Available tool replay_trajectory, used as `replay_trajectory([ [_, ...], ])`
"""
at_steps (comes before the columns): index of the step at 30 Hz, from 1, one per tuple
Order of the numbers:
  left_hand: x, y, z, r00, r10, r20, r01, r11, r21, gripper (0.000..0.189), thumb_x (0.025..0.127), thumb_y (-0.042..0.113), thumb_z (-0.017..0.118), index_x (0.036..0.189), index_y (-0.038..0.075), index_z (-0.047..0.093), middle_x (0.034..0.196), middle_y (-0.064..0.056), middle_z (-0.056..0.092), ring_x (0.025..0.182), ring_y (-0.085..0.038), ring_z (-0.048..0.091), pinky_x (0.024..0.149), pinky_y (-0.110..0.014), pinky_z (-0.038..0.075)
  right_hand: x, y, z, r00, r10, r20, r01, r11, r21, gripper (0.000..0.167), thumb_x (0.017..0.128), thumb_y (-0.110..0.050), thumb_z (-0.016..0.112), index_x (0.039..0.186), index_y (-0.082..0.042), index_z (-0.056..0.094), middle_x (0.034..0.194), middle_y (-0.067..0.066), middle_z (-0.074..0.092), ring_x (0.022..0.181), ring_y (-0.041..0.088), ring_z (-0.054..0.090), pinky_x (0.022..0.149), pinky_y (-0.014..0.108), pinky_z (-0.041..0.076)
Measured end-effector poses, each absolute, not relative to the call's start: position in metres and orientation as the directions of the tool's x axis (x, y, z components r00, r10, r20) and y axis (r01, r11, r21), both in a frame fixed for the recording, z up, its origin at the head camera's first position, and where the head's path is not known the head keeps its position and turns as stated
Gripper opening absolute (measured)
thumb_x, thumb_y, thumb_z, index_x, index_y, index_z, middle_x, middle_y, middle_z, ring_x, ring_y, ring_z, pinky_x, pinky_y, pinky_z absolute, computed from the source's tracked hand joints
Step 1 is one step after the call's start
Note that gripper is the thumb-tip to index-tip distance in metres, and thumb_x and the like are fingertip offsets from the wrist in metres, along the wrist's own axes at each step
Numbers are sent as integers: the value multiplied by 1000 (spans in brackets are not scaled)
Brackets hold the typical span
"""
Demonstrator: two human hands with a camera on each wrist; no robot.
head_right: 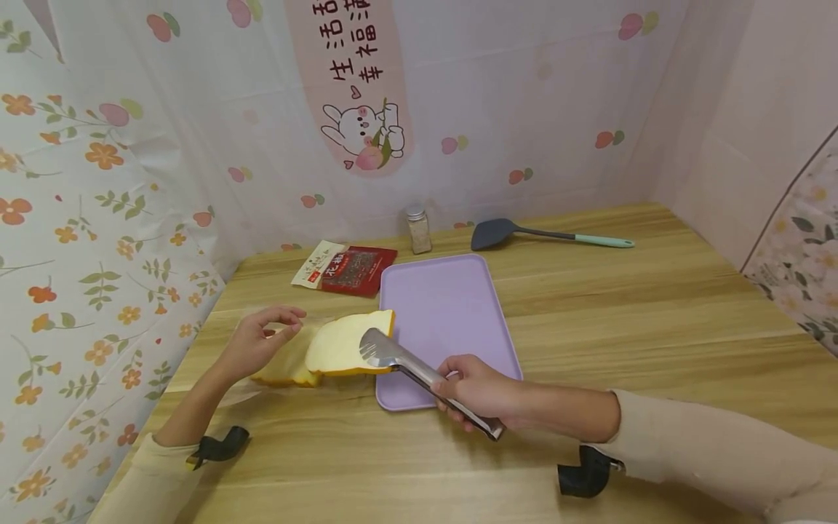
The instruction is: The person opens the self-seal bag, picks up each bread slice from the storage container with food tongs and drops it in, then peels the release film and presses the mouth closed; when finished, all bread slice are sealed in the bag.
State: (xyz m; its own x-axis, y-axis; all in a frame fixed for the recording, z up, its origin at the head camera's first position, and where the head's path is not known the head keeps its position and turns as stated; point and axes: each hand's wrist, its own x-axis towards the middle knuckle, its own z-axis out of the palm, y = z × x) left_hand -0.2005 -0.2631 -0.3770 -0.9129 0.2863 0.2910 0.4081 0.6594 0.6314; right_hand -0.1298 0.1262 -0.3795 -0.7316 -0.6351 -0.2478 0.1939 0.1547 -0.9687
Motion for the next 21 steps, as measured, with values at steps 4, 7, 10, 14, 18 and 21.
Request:
replay_trajectory([
  [4,-202,-264,-378,-904,320,284,428,655,623,17,97,16,66,105,2,72,113,-11,70,103,-29,64,78,-49,50,-130,125,-380,-720,-653,-236,180,153,-972,20,101,-10,53,106,9,48,75,9,58,54,10,48,43,21,42],
  [7,-203,-264,-379,-891,352,288,453,638,622,18,96,14,67,109,3,72,113,-11,70,102,-30,64,84,-54,50,-130,125,-380,-717,-656,-235,178,155,-972,21,101,-11,53,106,9,48,76,9,58,54,10,48,43,21,42],
  [10,-204,-263,-380,-883,370,289,467,623,628,18,95,15,69,109,5,74,115,-11,69,108,-31,63,93,-55,48,-130,124,-379,-713,-658,-242,182,159,-970,21,101,-11,53,107,9,48,76,9,58,54,10,48,43,21,42],
  [14,-205,-259,-381,-881,381,280,468,617,633,13,92,13,72,102,7,77,116,-12,69,114,-32,61,99,-54,45,-130,124,-377,-710,-658,-249,190,160,-969,20,101,-11,53,107,8,49,77,9,59,54,10,48,44,21,42],
  [18,-205,-256,-380,-885,366,286,461,614,641,7,89,8,74,95,7,78,115,-13,69,115,-33,60,99,-54,45,-129,123,-377,-708,-658,-258,201,163,-966,19,102,-11,53,106,7,49,78,9,59,54,10,48,44,21,42],
  [21,-203,-254,-379,-890,341,303,454,600,659,8,89,7,74,96,5,78,115,-13,69,115,-34,60,99,-56,44,-128,124,-377,-709,-650,-273,216,169,-962,18,102,-11,52,106,6,49,78,9,58,55,10,48,44,21,42],
])
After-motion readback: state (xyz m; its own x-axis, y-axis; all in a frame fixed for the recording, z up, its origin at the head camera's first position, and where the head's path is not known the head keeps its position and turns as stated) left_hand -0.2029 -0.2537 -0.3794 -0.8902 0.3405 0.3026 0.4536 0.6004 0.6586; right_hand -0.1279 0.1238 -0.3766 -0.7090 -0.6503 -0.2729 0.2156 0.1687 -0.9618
